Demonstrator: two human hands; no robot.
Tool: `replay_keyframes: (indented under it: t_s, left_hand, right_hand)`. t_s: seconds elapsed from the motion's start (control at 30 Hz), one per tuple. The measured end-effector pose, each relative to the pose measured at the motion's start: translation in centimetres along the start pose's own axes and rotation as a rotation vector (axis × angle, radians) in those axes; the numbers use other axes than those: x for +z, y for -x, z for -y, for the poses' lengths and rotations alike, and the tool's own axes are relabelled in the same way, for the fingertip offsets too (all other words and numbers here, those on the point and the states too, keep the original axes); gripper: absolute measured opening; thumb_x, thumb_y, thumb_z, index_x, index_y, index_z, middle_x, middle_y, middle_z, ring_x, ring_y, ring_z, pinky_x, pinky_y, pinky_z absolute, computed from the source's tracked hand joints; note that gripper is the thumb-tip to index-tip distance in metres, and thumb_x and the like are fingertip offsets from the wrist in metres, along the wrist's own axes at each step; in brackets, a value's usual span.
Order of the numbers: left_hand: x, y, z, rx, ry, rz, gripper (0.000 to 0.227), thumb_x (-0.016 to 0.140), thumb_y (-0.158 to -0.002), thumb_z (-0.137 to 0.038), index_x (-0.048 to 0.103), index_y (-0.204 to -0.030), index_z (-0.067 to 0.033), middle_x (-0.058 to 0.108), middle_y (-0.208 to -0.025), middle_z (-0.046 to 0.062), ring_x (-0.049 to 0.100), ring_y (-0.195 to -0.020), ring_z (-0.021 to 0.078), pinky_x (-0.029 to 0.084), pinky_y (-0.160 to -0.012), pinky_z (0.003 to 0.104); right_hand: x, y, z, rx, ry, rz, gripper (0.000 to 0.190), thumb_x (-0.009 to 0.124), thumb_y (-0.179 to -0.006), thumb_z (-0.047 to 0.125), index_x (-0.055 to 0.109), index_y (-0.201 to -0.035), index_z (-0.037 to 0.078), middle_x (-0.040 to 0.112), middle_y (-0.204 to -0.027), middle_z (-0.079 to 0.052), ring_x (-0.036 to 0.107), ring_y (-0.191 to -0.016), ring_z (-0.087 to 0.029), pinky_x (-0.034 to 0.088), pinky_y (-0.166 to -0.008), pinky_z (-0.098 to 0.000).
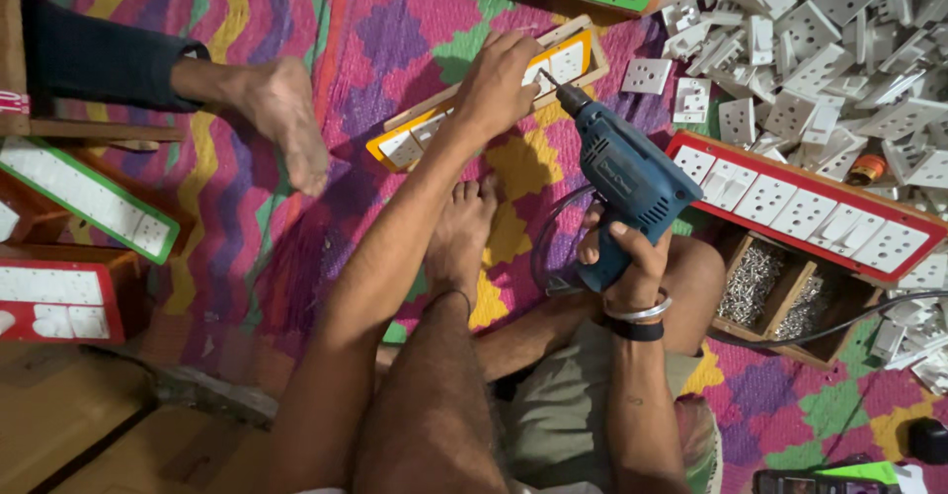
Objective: The person uses a corded drill to fasten white plastic electrical sockets into a long wooden strip. They work on multiple strips of different colors, securing each socket with screws while sitting on the floor.
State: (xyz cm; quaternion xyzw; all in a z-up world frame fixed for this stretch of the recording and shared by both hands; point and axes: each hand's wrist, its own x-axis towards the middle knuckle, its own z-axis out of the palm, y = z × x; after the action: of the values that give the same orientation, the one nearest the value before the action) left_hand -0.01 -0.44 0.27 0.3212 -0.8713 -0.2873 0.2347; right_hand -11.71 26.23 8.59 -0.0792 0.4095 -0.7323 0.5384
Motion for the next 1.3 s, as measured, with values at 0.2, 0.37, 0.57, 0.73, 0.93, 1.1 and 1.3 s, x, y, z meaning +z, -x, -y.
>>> replay_keyframes:
  t_s: [0.2, 0.37, 0.57, 0.73, 0.93, 1.1, 1.3]
  left_hand:
    - [-1.0, 0.3, -0.8, 0.043, -0.035, 0.004, 0.048, 0.082, -0.068, -0.002, 0.065, -0.112, -0.0009, 0.062, -0.111, 0.018, 0.056, -0.107, 0.0415, 0.047, -0.096, 0.048]
    - [-2.2, 1.1, -1.0, -0.028, 0.037, 0.055, 0.052, 0.082, -0.070, -0.003, 0.066, -0.120, -0.0034, 0.062, -0.109, 0.018, 0.057, -0.106, 0.0427, 0.049, -0.094, 0.048]
    - [-1.7, 1.7, -0.7, -0.098, 0.063, -0.008, 0.036, 0.080, -0.074, -0.002, 0.064, -0.106, -0.0016, 0.063, -0.107, 0.018, 0.060, -0.106, 0.0422, 0.050, -0.093, 0.047]
    - [-1.3, 1.9, -0.1, -0.052, 0.039, -0.013, 0.034, 0.079, -0.074, -0.001, 0.063, -0.104, -0.0006, 0.062, -0.105, 0.019, 0.060, -0.105, 0.0429, 0.050, -0.093, 0.048]
    - [-2.7, 1.6, -0.7, -0.005, 0.058, 0.012, 0.037, 0.073, -0.076, 0.002, 0.065, -0.112, -0.0018, 0.063, -0.108, 0.017, 0.061, -0.107, 0.0410, 0.052, -0.096, 0.046]
    - [-4.8, 3.0, -0.9, 0.010, -0.010, 0.064, 0.049, 0.077, -0.070, -0.002, 0.067, -0.118, -0.0012, 0.061, -0.103, 0.020, 0.059, -0.099, 0.0444, 0.049, -0.086, 0.049]
    - [-4.6, 4.3, -0.4, -0.101, 0.064, 0.013, 0.035, 0.077, -0.078, -0.002, 0.064, -0.110, 0.0003, 0.062, -0.107, 0.020, 0.061, -0.107, 0.0437, 0.051, -0.093, 0.048]
  right_hand:
    - [1.1, 0.4, -0.3, -0.041, 0.046, -0.005, 0.056, 0.066, -0.087, 0.004, 0.045, -0.136, -0.014, 0.061, -0.093, -0.023, 0.059, -0.061, -0.023, 0.053, -0.055, -0.0352]
    - [1.7, 1.4, 0.0, -0.068, 0.031, 0.040, 0.058, 0.065, -0.085, 0.006, 0.047, -0.135, -0.016, 0.064, -0.096, -0.025, 0.060, -0.058, -0.022, 0.053, -0.054, -0.0329]
    - [1.4, 1.3, -0.7, -0.033, 0.048, 0.048, 0.058, 0.065, -0.085, 0.005, 0.046, -0.135, -0.016, 0.064, -0.098, -0.027, 0.060, -0.058, -0.022, 0.052, -0.053, -0.0334]
    - [1.5, 1.1, -0.9, -0.032, 0.091, 0.024, 0.053, 0.065, -0.084, 0.004, 0.050, -0.132, -0.015, 0.065, -0.094, -0.024, 0.060, -0.058, -0.023, 0.053, -0.054, -0.0339]
    - [2.4, 1.2, -0.7, -0.026, 0.119, 0.011, 0.051, 0.068, -0.086, 0.005, 0.052, -0.130, -0.015, 0.064, -0.092, -0.022, 0.060, -0.059, -0.022, 0.053, -0.054, -0.0337]
    - [2.5, 2.3, -0.3, -0.023, 0.081, 0.043, 0.058, 0.069, -0.084, 0.007, 0.049, -0.135, -0.013, 0.065, -0.095, -0.022, 0.061, -0.059, -0.021, 0.054, -0.054, -0.0328]
    - [2.5, 2.9, -1.6, 0.003, 0.123, 0.070, 0.058, 0.068, -0.085, 0.008, 0.049, -0.134, -0.015, 0.065, -0.097, -0.023, 0.062, -0.060, -0.022, 0.054, -0.056, -0.0326]
